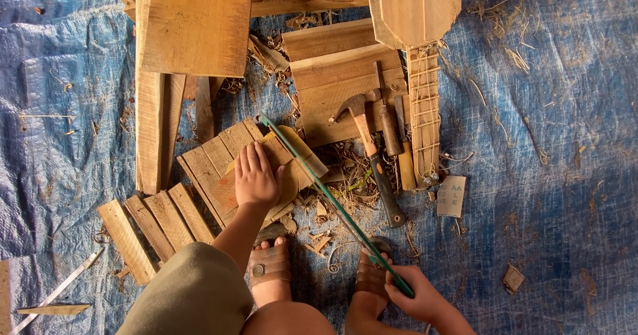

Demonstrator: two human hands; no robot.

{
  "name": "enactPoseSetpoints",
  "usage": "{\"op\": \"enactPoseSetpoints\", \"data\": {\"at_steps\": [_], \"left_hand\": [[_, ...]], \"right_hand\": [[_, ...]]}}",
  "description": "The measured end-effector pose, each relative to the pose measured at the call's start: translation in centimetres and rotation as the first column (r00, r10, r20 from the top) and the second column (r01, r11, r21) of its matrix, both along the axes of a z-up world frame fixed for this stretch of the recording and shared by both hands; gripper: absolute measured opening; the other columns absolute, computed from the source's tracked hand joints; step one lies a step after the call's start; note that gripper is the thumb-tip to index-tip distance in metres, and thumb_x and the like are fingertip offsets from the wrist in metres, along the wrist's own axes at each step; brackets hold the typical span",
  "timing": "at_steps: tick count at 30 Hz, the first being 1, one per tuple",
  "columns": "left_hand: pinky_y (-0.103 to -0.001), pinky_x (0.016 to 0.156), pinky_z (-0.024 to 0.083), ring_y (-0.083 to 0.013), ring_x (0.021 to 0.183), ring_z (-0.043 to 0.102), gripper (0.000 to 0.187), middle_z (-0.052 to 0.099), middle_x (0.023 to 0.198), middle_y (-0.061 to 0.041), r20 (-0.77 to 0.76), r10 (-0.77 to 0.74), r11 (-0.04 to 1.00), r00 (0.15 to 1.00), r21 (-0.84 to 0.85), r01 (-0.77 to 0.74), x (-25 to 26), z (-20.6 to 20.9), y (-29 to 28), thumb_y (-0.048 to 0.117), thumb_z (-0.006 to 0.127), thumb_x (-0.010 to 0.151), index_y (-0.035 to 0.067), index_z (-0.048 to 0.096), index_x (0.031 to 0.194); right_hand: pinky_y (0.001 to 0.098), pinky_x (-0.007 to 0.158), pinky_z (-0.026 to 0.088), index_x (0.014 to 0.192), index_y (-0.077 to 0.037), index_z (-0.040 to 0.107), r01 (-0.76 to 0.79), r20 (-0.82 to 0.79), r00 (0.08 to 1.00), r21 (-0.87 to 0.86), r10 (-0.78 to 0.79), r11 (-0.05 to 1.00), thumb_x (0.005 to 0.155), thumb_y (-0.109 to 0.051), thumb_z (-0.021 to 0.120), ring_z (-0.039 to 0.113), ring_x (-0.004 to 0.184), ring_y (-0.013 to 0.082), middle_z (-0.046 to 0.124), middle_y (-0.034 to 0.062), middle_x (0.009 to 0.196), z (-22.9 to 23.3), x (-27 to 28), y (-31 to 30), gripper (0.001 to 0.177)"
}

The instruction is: The person uses a green hand saw to cut a small piece of wood into a curved shape. After sawing, they use a chisel to carve and refine the edges of the cut piece. The work is performed on a blue tarp with various tools and wood scraps nearby.

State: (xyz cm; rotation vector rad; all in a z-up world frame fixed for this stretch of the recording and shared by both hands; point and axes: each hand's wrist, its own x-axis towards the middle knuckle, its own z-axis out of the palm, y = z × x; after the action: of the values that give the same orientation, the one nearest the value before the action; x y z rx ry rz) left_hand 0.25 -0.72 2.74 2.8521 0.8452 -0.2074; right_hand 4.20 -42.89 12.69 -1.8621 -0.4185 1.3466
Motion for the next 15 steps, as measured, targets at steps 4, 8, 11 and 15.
{"op": "enactPoseSetpoints", "data": {"at_steps": [4,8,11,15], "left_hand": [[-0.05,0.126,0.01,-0.0416,0.153,0.016,0.087,0.019,0.164,-0.028,-0.025,-0.032,0.999,0.999,-0.018,0.031,-0.2,0.1,0.1,0.062,0.01,0.104,-0.006,0.009,0.159],[-0.05,0.127,0.01,-0.0412,0.152,0.019,0.087,0.021,0.163,-0.027,-0.001,-0.093,0.996,0.996,-0.01,0.093,-0.5,-0.3,0.1,0.062,0.008,0.104,-0.004,0.01,0.16],[-0.049,0.127,0.009,-0.0387,0.153,0.017,0.087,0.021,0.164,-0.026,0.006,-0.127,0.992,0.992,-0.024,0.127,-0.7,0.1,0.0,0.063,0.01,0.104,-0.004,0.011,0.16],[-0.049,0.126,0.009,-0.0386,0.154,0.014,0.086,0.018,0.165,-0.025,0.017,-0.146,0.988,0.989,-0.047,0.147,-1.0,0.0,0.0,0.062,0.01,0.104,-0.004,0.008,0.16]], "right_hand": [[0.0371,0.052,0.039,0.065,-0.011,0.06,0.11,0.061,0.991,0.118,-0.118,0.987,0.091,-0.015,0.068,0.042,0.048,0.0145,0.049,0.0021,0.054,-0.2,-0.7,-1.3,0.027],[0.0391,0.05,0.041,0.065,-0.014,0.062,0.026,0.222,0.974,0.099,-0.047,0.995,0.093,-0.021,0.069,0.041,0.047,0.016,0.05,0.0026,0.054,0.0,-1.4,-1.7,0.029],[0.0354,0.047,0.041,0.063,-0.013,0.059,0.026,0.29,0.953,0.222,-0.091,0.975,0.091,-0.017,0.067,0.041,0.044,0.0131,0.05,0.0007,0.052,1.4,-0.7,1.1,0.029],[0.0339,0.044,0.044,0.063,-0.013,0.059,0.039,0.284,0.954,0.213,-0.1,0.976,0.094,-0.019,0.064,0.044,0.04,0.0126,0.05,0.0001,0.049,-0.7,0.2,5.1,0.032]]}}
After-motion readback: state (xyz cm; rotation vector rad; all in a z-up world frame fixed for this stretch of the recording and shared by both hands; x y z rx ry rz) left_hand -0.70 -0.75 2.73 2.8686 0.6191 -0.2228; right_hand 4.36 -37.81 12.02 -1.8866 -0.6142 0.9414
